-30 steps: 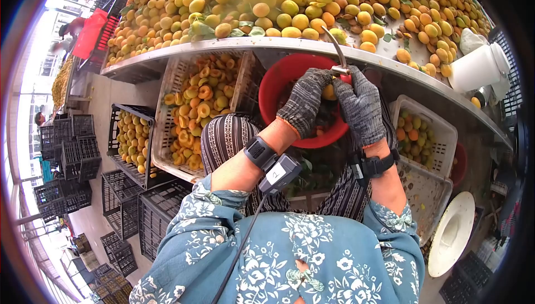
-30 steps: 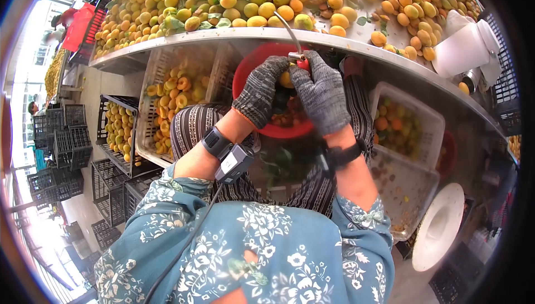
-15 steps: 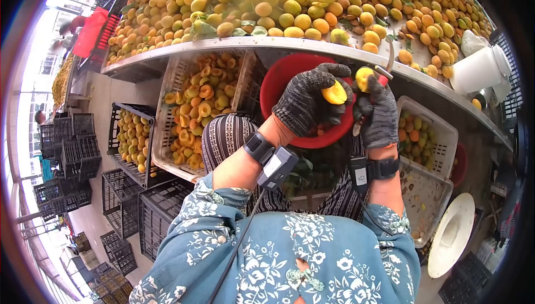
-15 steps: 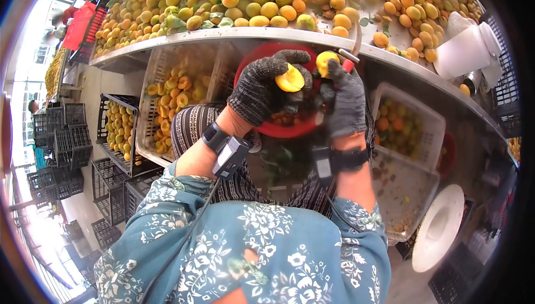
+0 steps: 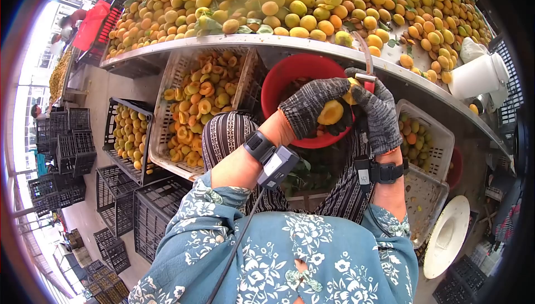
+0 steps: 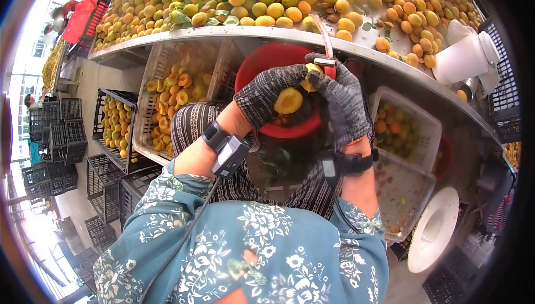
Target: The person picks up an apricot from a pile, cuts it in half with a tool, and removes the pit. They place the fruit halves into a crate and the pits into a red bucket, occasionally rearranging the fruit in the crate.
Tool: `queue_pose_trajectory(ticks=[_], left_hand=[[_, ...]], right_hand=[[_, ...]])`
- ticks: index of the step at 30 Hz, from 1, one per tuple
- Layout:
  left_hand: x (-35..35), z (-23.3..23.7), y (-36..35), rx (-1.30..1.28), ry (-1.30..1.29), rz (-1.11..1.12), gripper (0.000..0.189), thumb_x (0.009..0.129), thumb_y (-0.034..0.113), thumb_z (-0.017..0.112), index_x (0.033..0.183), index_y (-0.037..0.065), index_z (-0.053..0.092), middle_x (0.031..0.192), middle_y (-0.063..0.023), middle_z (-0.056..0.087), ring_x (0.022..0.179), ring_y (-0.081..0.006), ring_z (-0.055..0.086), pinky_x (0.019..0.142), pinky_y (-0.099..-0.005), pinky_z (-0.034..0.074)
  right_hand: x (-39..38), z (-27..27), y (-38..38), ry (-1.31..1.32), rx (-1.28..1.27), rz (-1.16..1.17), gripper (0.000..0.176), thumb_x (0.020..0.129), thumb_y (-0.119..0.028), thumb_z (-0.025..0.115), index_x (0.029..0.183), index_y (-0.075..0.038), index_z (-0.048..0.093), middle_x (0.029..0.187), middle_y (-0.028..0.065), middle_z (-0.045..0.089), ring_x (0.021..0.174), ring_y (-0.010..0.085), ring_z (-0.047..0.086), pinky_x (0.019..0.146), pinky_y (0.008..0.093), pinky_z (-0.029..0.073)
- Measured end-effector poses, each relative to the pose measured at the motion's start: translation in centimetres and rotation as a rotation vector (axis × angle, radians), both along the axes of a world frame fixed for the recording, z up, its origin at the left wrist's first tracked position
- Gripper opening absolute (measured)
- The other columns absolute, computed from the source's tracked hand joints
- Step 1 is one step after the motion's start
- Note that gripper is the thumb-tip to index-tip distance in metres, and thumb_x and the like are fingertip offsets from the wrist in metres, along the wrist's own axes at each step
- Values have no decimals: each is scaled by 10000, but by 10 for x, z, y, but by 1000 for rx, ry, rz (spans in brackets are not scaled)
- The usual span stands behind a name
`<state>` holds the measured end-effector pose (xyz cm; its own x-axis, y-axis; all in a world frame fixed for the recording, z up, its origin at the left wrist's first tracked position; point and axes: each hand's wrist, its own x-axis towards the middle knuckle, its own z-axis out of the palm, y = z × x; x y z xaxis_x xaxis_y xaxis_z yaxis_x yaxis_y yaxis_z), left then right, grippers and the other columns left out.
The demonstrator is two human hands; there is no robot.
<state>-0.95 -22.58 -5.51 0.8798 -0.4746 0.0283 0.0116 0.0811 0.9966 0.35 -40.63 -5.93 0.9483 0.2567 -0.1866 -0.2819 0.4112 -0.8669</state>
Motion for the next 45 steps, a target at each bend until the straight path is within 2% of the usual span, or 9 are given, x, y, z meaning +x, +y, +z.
queue_pose_trajectory(ticks=[3,10,16,24,27,31,33,40,45], left_hand=[[1,-1,-3,-232,354,130,216,940,213,531,1071,53,592,949,-80,660,818,-143,662,622,-258,549],[8,-12,-11,-486,532,104,231,874,221,606,1040,73,546,908,-92,643,705,-165,653,562,-249,536],[8,-10,-13,-453,561,51,244,856,163,598,1065,47,551,959,-87,622,837,-186,643,611,-264,550],[9,-12,-14,-373,447,-61,435,743,-61,644,1166,24,583,1169,-105,586,1101,-217,565,927,-325,468],[5,-12,-18,-344,475,43,440,846,208,625,1233,36,506,1057,-96,593,920,-188,616,716,-309,548],[4,-43,-12,-348,509,77,448,833,174,669,1230,31,517,1110,-103,600,965,-196,616,793,-314,539],[0,-45,-12,171,-558,190,468,799,73,703,1230,31,525,1161,-104,601,1024,-211,607,871,-323,512],[5,-38,-16,135,-472,184,439,796,1,683,1210,35,541,1130,-88,617,1048,-197,592,903,-312,484],[12,-38,-20,-162,128,51,337,788,44,636,1109,-1,540,1031,-128,622,979,-249,600,861,-330,473]], right_hand=[[0,8,4,-48,-23,-116,354,789,-89,705,1117,4,611,942,58,653,859,126,619,790,243,492],[4,28,-13,-49,-220,-458,187,788,-37,629,970,2,618,668,30,575,461,76,477,368,213,367],[14,37,-9,-194,170,-331,169,818,-102,654,944,-8,592,583,26,503,426,111,449,404,254,403],[29,44,2,-359,295,-366,175,825,-127,661,946,-26,584,584,17,479,467,137,473,463,295,443],[27,47,8,-336,286,-356,186,838,-201,669,918,-53,589,571,-14,422,469,114,394,480,279,383],[25,46,10,-311,255,-354,235,839,-295,685,885,-84,593,558,-43,358,471,94,308,487,267,320],[25,47,12,-318,229,-357,248,836,-305,690,880,-81,594,559,-45,359,470,93,310,482,269,321],[24,45,23,-406,228,-517,174,765,-127,742,863,-29,637,594,5,537,422,98,445,395,241,371],[26,37,28,-384,209,-535,157,750,-101,748,859,-34,657,620,0,562,444,97,472,406,232,377]])
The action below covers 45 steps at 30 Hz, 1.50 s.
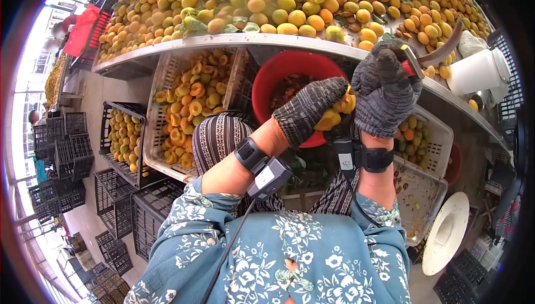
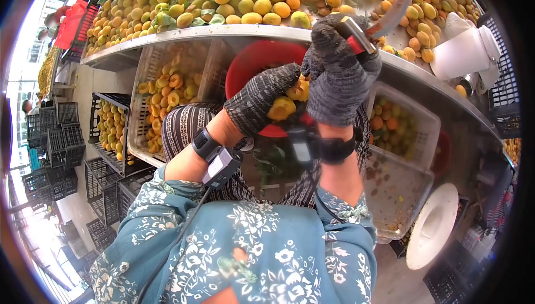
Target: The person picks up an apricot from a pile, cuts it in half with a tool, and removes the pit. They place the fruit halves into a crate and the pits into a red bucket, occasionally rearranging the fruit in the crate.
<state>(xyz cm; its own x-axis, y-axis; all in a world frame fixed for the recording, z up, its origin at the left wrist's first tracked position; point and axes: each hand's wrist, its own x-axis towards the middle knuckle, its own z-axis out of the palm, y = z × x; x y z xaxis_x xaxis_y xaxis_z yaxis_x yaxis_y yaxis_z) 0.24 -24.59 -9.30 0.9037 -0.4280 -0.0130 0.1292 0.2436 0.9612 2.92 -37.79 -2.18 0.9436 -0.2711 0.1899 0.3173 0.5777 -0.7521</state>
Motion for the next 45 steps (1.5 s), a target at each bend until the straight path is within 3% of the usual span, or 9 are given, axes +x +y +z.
queue_pose_trajectory(ticks=[10,13,19,22,25,28,30,37,45], left_hand=[[3,1,1,361,-541,76,336,784,63,613,1109,10,545,949,-169,627,908,-310,622,791,-369,487],[10,6,-1,573,-626,-21,239,896,72,521,1118,-9,559,911,-51,643,847,-155,596,775,-276,479],[5,-3,0,473,-513,49,287,845,68,545,1124,2,540,1025,-142,642,919,-256,628,801,-353,485],[1,4,-6,96,224,-21,308,895,46,508,1199,-7,518,1077,-141,625,978,-189,599,855,-308,475],[-6,-1,-8,-68,163,129,223,953,212,530,1046,25,610,905,-52,631,844,-113,595,772,-244,485],[-8,-4,-7,257,-491,226,254,958,286,534,1012,51,614,884,-54,630,812,-115,614,715,-234,504],[-1,-5,-6,-251,480,51,264,945,310,550,1024,64,608,897,-65,631,811,-141,631,669,-251,527],[-4,30,-13,-450,673,177,239,950,313,542,987,92,626,875,-39,651,733,-130,639,580,-258,534],[2,-18,2,119,173,115,553,790,-44,619,1308,-11,428,1201,-103,553,1092,-201,558,951,-296,460]], right_hand=[[6,-22,-3,26,1,59,201,771,-135,748,913,-48,636,689,-5,578,519,104,528,457,236,413],[1,-18,4,29,-87,-13,209,764,-131,756,919,-48,642,728,-5,595,569,99,555,490,225,434],[11,-24,-8,147,197,184,212,860,-283,654,780,-103,575,507,-60,310,418,97,264,434,274,274],[8,-28,-13,137,250,253,215,854,-288,665,780,-106,578,513,-66,322,423,91,272,437,270,267],[13,-39,-20,128,361,296,229,864,-299,652,762,-113,565,514,-68,296,433,91,258,441,269,248],[14,-44,-21,134,431,310,242,877,-307,634,750,-117,554,517,-69,272,444,91,251,450,270,242],[18,-47,-23,123,465,334,242,880,-305,629,748,-118,550,518,-70,273,447,90,255,454,271,246],[27,-57,-19,131,599,359,250,885,-305,615,743,-119,529,517,-81,292,442,87,269,458,266,256],[34,-52,-13,118,674,359,268,893,-298,598,717,-127,490,512,-79,295,430,81,272,451,262,263]])
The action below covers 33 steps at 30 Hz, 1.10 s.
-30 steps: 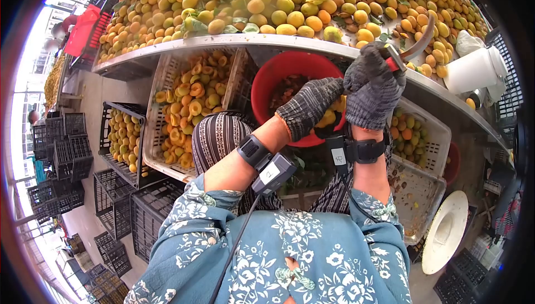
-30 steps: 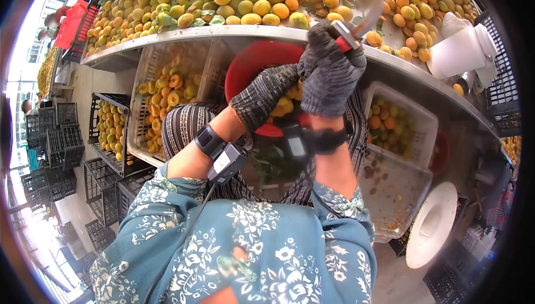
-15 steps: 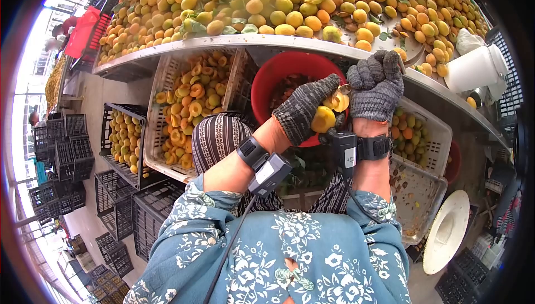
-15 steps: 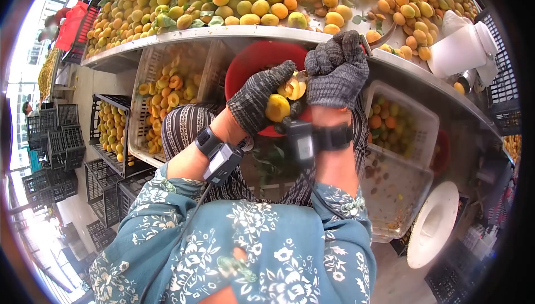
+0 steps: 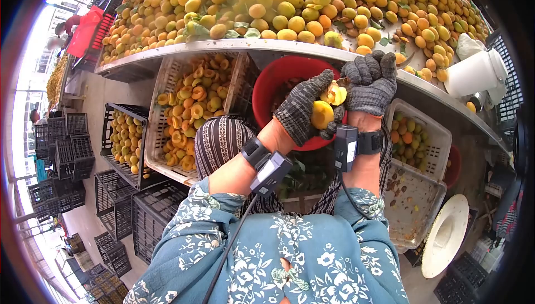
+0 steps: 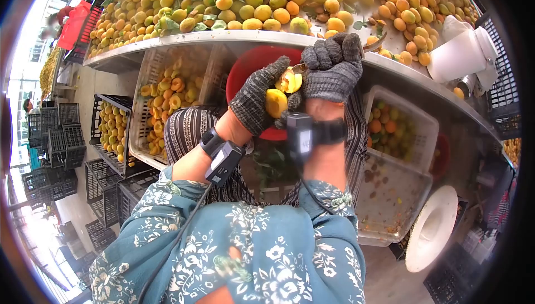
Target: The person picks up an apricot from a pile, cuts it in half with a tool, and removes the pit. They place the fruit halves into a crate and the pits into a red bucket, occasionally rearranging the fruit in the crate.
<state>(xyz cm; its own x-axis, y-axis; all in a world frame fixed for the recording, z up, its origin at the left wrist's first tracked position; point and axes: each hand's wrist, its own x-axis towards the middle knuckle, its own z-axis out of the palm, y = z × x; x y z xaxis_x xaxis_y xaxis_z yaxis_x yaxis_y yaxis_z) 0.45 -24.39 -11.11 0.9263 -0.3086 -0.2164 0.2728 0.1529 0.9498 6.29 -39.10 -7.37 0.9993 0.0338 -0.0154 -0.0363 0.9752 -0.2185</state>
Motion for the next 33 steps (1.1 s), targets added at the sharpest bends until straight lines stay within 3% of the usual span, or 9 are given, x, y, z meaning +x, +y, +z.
queue_pose_trajectory(ticks=[4,7,9,14,18,25,27,30,33], left_hand=[[-5,22,-6,-186,-174,65,587,761,-14,660,1305,-11,440,1179,-115,563,1091,-190,556,953,-294,459],[-3,25,-1,-515,326,118,565,769,-9,635,1303,-5,450,1179,-109,559,1051,-182,574,915,-295,480],[-5,12,0,65,-384,45,417,819,25,586,1228,0,508,1103,-82,589,951,-198,609,840,-321,512],[14,23,9,844,-1125,304,174,886,119,543,1020,22,598,979,-192,617,851,-324,627,739,-374,499],[3,38,5,544,-569,160,418,788,110,640,1182,5,545,1153,-203,577,1072,-371,560,926,-420,457],[2,37,-9,508,-703,324,178,935,212,512,973,58,593,808,-164,646,774,-341,645,626,-414,498],[1,39,-5,470,-608,300,183,934,226,510,971,67,594,797,-167,644,778,-346,644,623,-422,496],[0,36,0,761,-739,165,204,930,110,514,1076,-14,584,997,-163,619,876,-304,633,742,-349,518],[4,32,0,766,-681,157,191,943,131,509,1050,-7,587,966,-156,622,861,-286,634,736,-338,503]], right_hand=[[8,-5,1,-108,77,111,237,894,-319,592,770,-121,553,517,-74,290,458,93,299,468,272,282],[3,-1,4,-55,120,106,262,904,-291,582,731,-116,494,512,-76,296,426,78,268,457,253,273],[2,4,-5,-50,100,87,243,906,-288,582,761,-100,527,516,-68,296,428,80,268,461,253,272],[-11,23,-34,73,-625,-69,199,838,-270,679,852,-92,589,527,-59,406,393,78,350,365,230,296],[-44,17,-12,277,-961,168,312,872,-391,643,944,-90,603,570,-42,515,408,54,447,325,207,302],[-67,21,23,578,-608,224,264,913,-398,578,992,-151,624,636,-34,560,444,82,483,371,216,351],[-69,22,15,346,-630,358,122,888,-165,608,999,-114,620,953,-14,608,834,74,559,708,223,483],[-73,14,8,109,-1102,293,162,899,-135,556,1043,-88,617,965,18,617,865,101,578,755,238,489],[-66,-2,6,250,-889,318,203,902,-294,565,1015,-136,625,749,-36,602,535,90,523,455,238,396]])
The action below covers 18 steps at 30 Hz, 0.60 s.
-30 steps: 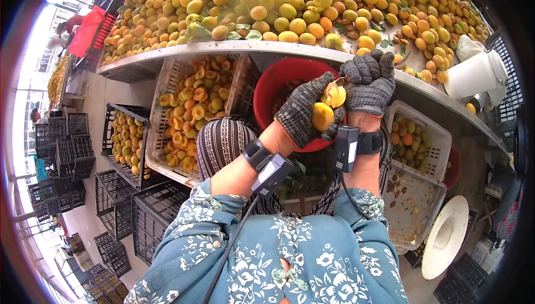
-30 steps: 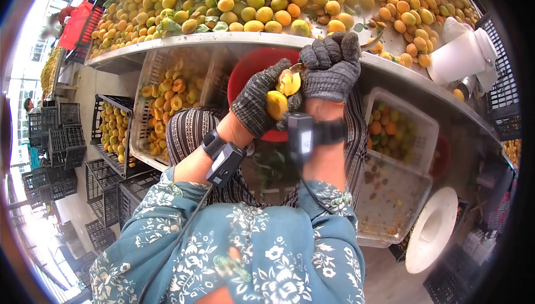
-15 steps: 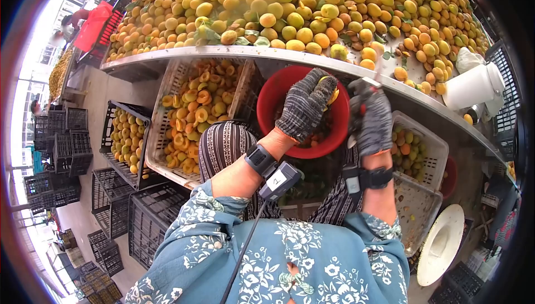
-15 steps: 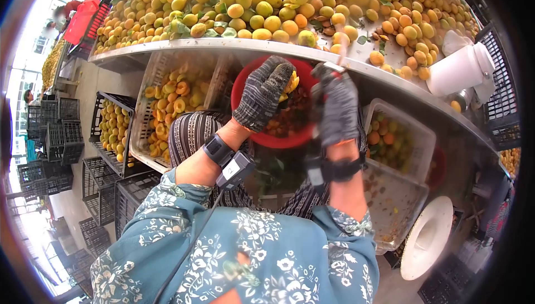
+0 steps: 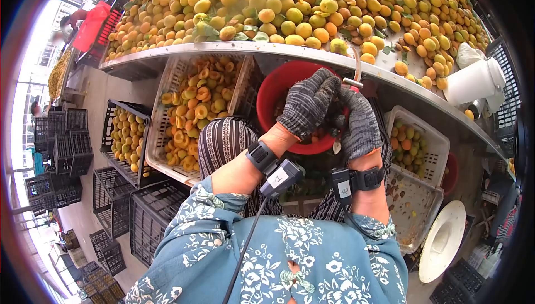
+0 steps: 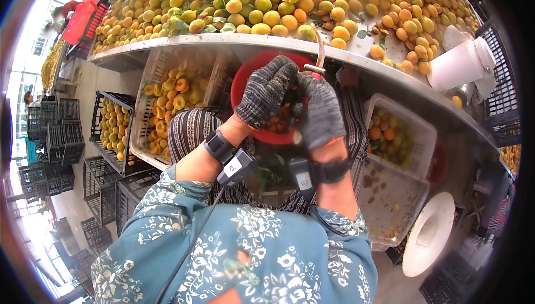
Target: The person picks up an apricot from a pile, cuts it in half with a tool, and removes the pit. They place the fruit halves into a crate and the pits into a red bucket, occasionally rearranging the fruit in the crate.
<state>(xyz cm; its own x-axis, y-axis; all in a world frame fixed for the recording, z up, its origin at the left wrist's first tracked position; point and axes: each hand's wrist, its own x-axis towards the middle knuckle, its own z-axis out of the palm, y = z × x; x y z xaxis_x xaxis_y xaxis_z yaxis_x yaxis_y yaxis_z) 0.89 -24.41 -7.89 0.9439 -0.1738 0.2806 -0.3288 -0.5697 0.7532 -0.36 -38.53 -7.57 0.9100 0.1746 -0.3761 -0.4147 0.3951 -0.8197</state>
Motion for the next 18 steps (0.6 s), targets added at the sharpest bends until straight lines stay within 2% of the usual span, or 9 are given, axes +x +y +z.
queue_pose_trajectory(ticks=[1,2,7,9,11,13,14,16,18], left_hand=[[2,-1,-3,-155,26,27,183,938,176,504,1003,29,592,878,-167,627,816,-323,632,690,-388,492],[3,-2,-4,-309,52,53,185,933,220,498,955,66,598,789,-179,632,771,-360,630,645,-437,481],[1,-1,-11,-412,156,43,181,932,212,515,940,53,601,791,-173,629,732,-324,630,631,-406,479],[-1,3,-14,-485,203,43,185,933,215,524,927,47,600,776,-158,628,705,-293,630,623,-388,478],[-2,8,-16,-601,410,29,156,960,174,507,958,48,598,801,-50,592,719,-108,536,640,-270,456],[-1,11,-18,-663,460,19,143,954,165,512,949,53,601,787,-39,582,712,-105,531,631,-263,449],[0,11,-18,-724,510,11,129,948,155,518,939,58,604,773,-29,571,705,-101,525,621,-257,442],[-1,9,-20,-687,604,28,127,942,159,529,925,58,605,766,-16,566,692,-99,526,617,-255,440],[0,-5,-18,-649,697,46,126,935,163,541,912,58,607,758,-3,560,680,-97,526,613,-254,438]], right_hand=[[3,-36,0,-504,-447,-61,208,891,-289,571,1017,-130,618,775,-30,614,557,93,540,481,243,415],[2,-30,-1,-503,-447,-61,208,891,-289,571,1017,-130,618,775,-30,614,557,93,540,481,243,415],[-3,28,0,95,40,-23,220,861,-233,580,1048,-119,599,802,9,637,539,113,563,434,237,421],[-1,28,1,56,21,-47,235,848,-199,584,1065,-107,594,791,21,639,522,114,563,415,228,408],[0,28,-2,15,0,-73,255,836,-165,588,1082,-96,589,779,33,641,506,116,563,395,219,394],[0,26,-6,-43,29,-57,235,788,-33,614,1020,-68,610,820,28,637,647,129,616,570,238,504],[1,22,-5,-43,28,-58,235,788,-33,614,1020,-68,610,820,28,637,647,129,616,570,238,504],[3,14,-3,-311,-298,-149,290,768,6,628,1050,-60,618,831,24,636,641,89,593,552,204,481],[3,25,-4,-337,-355,-164,294,782,0,648,1071,-52,625,809,11,634,624,58,568,530,180,456]])
